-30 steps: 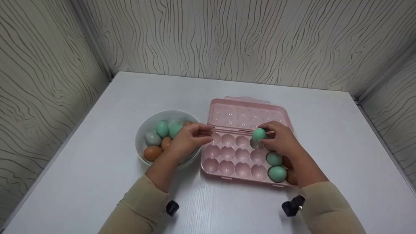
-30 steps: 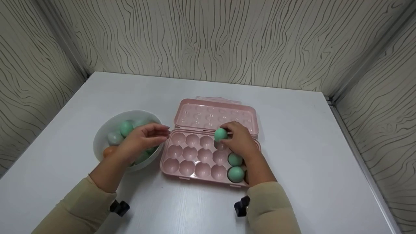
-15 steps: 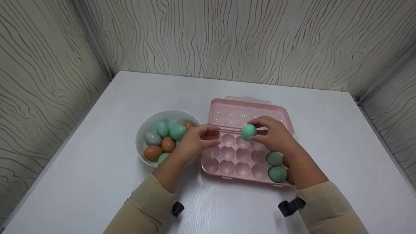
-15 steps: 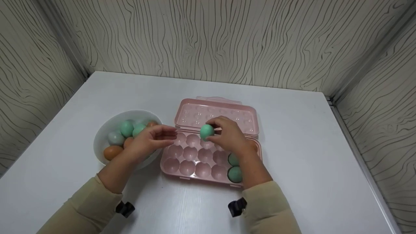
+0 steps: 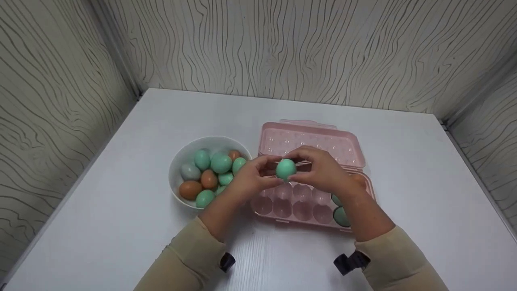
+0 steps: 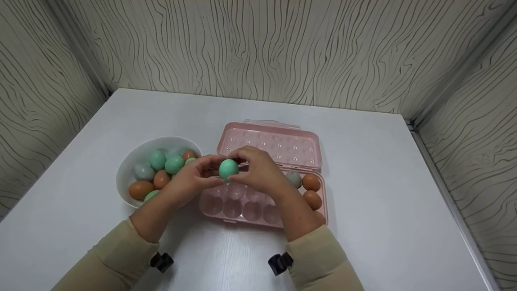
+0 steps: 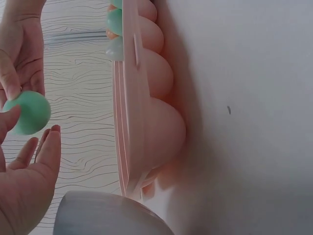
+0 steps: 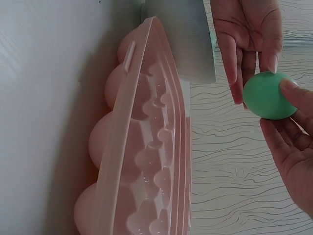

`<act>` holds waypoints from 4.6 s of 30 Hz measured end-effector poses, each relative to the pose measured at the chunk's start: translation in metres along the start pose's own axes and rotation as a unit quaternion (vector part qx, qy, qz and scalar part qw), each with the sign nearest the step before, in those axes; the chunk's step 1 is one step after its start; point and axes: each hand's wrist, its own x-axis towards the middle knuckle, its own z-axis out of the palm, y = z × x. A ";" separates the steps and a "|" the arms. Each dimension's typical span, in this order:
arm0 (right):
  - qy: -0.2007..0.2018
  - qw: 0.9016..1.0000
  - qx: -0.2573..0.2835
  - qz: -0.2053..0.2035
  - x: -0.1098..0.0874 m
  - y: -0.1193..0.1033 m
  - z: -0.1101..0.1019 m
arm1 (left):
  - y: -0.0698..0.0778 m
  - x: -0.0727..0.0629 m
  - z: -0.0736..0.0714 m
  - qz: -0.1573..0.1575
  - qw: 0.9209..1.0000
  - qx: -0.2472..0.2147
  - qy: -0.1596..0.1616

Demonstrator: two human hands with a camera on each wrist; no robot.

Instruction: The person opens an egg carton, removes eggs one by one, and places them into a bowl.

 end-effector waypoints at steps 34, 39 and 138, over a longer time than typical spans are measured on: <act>0.013 0.999 0.028 0.024 -0.003 0.006 -0.005 | 0.017 -0.007 -0.060 -0.030 0.991 0.045 0.121; 0.015 0.999 0.036 0.030 -0.005 0.009 -0.007 | 0.019 -0.007 -0.084 -0.051 0.987 0.029 0.150; 0.064 0.988 0.000 0.142 -0.073 0.067 -0.059 | 0.020 -0.010 -0.084 -0.115 0.971 0.033 0.207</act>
